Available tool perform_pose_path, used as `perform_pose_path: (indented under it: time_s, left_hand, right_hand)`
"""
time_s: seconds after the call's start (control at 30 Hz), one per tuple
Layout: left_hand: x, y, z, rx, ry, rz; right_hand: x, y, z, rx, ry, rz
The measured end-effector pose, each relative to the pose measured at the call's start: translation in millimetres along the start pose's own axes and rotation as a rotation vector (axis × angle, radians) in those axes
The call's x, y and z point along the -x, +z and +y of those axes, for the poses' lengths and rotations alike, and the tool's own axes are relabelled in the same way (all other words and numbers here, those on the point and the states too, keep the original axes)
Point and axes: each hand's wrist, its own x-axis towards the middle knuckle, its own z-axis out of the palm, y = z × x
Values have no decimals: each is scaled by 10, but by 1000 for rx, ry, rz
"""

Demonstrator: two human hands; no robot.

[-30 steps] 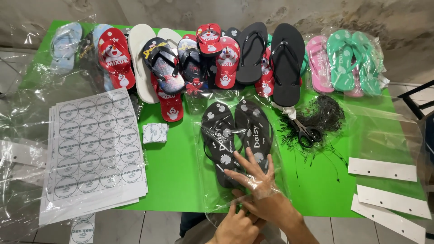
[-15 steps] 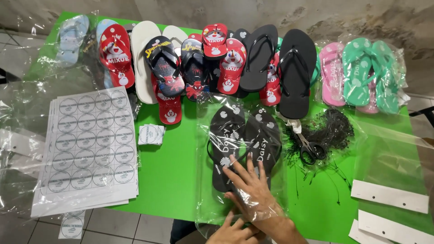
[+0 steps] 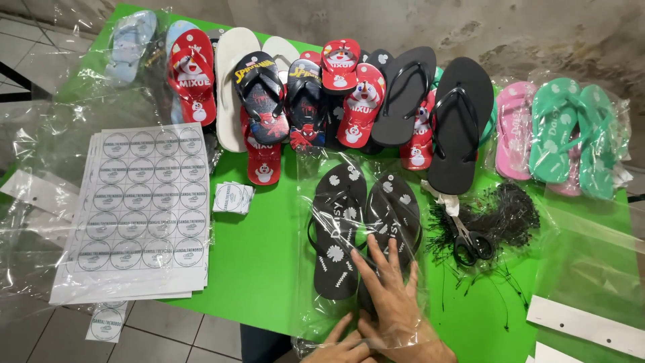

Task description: The person ties a black string around the straps of a pair of black flip-flops, places them into a clear plastic bag, and adds a round sticker to the package. The person then sets the packaged flip-flops aside and picks up a pair of red flip-flops.

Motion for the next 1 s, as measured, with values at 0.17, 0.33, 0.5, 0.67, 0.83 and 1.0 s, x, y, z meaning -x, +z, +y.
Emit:
perform_pose_path:
  time_s: [0.17, 0.33, 0.5, 0.67, 0.83, 1.0]
  left_hand:
    - [113, -21, -63, -80, 8, -70]
    - [234, -492, 87, 16, -22, -103]
    - [391, -377, -133, -61, 111, -189]
    - [422, -584, -7, -73, 62, -212]
    - [473, -415, -237, -5, -39, -45]
    - [454, -720, 121, -252, -97, 274]
  right_hand:
    - [-18, 159, -40, -64, 46, 61]
    - [-56, 553, -50, -19, -24, 457]
    - [76, 583, -244, 108, 90, 550]
    - [120, 565, -419, 104, 217, 420]
    - [82, 500, -644, 130, 164, 464]
    - [166, 243, -947, -115, 111, 253]
